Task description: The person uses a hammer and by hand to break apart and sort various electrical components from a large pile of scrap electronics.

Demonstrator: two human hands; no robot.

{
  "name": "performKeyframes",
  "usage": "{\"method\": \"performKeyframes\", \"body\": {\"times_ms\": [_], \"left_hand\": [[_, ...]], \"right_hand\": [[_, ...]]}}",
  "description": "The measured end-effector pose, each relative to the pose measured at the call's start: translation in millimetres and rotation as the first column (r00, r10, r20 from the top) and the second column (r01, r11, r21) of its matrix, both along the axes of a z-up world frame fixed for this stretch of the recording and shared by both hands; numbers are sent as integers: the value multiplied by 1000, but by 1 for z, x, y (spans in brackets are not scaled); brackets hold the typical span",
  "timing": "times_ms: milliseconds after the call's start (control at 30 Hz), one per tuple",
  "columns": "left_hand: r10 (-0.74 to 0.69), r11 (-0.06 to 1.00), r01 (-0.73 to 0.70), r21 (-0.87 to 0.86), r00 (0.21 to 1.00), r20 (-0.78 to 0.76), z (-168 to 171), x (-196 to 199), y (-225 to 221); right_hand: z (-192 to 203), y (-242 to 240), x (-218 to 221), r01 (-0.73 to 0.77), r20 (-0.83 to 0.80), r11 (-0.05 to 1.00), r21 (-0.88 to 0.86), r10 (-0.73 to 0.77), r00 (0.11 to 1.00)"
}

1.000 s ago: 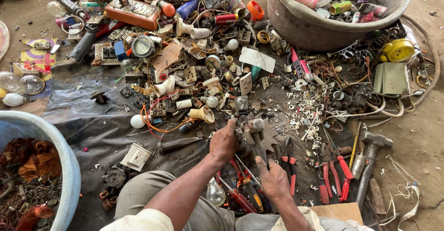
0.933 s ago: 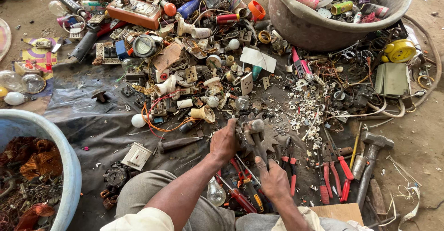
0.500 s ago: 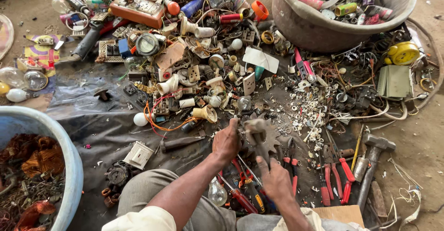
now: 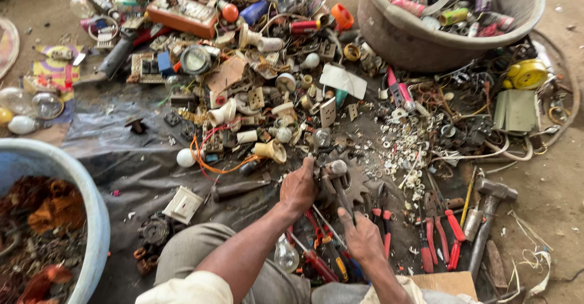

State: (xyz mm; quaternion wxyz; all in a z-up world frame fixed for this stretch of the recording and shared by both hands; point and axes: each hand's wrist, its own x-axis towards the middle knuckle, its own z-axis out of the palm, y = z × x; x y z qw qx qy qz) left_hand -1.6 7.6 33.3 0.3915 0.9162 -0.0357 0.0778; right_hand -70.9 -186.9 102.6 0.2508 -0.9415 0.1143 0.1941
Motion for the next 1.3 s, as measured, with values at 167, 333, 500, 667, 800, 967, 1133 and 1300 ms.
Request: {"method": "performKeyframes", "body": {"times_ms": [167, 333, 500, 667, 800, 967, 1133, 1300], "left_hand": [[-34, 999, 33, -7, 973, -226, -18, 4, -7], [-14, 1000, 8, -22, 957, -289, -7, 5, -6], [-5, 975, -110, -195, 860, -510, 24, 8, 3], [11, 953, -170, -251, 846, -533, 31, 13, 9], [1, 994, -65, -93, 824, -567, 39, 13, 20], [-60, 991, 109, 84, 891, -451, 57, 4, 11], [-145, 961, 211, 179, 934, -325, 41, -1, -7], [-160, 943, 206, 262, 970, -185, 18, -4, -10]], "right_hand": [[20, 2, -4, 121, -46, 988, 93, -118, 992], [22, 9, -3, 336, -192, 838, 431, -279, 941], [12, 4, 0, 666, -548, 469, 579, -381, 745], [-14, -5, 7, 525, -340, 721, 451, -405, 849], [-32, -10, 6, 311, -155, 934, 177, -286, 946], [-37, -12, 10, 198, -134, 980, 35, -191, 972], [-29, -5, 10, 277, -235, 961, 27, -263, 936], [-47, -10, 11, 197, -134, 980, -35, -200, 971]]}}
